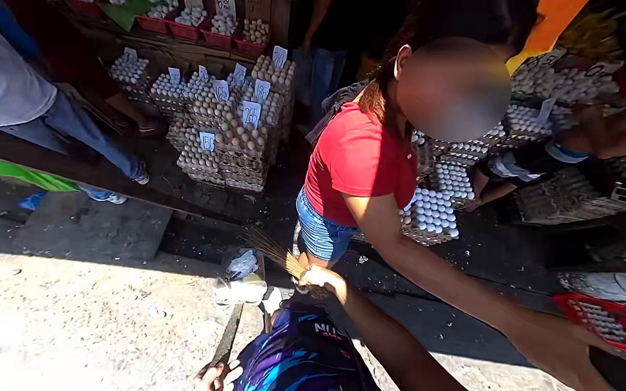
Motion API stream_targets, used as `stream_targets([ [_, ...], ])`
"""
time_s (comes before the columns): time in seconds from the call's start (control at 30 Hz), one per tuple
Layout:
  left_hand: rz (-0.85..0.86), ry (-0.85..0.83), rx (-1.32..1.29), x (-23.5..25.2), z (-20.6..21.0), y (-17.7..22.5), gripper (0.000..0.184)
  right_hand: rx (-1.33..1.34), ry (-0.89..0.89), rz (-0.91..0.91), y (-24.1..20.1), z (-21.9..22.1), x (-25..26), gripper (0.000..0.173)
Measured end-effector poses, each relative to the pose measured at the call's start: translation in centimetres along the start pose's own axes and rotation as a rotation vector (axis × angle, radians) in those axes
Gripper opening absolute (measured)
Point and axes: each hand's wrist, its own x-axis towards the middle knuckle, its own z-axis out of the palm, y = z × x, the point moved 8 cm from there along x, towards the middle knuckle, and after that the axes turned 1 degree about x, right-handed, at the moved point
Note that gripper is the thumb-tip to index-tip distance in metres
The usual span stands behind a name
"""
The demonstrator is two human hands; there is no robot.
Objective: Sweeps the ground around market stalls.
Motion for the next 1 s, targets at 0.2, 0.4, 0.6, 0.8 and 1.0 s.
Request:
stream_targets([
  [0.2, -0.025, -0.045, 0.074, 5.1, 5.0, 8.3, 0.031, 0.183, -0.022, -0.026, -2.1, -1.9, 4.1, 0.041],
  [0.4, -0.076, -0.137, 0.160, 10.0, 11.2, 15.8, 0.033, 0.435, 0.016, 0.085, -3.2, -3.2, 5.9, 0.048],
  [0.6, -0.087, -0.288, 0.417, 15.5, 16.7, 23.2, 0.035, 0.454, 0.054, 0.209, -4.6, -4.6, 8.9, 0.051],
  [0.8, -0.066, -0.409, 0.593, 20.5, 23.2, 30.7, 0.035, 0.688, 0.110, 0.270, -9.7, -8.2, 10.0, 0.047],
  [1.0, -0.074, -0.425, 0.618, 25.5, 33.1, 38.2, 0.032, 0.954, 0.216, 0.287, -12.9, -13.8, 10.4, 0.044],
])
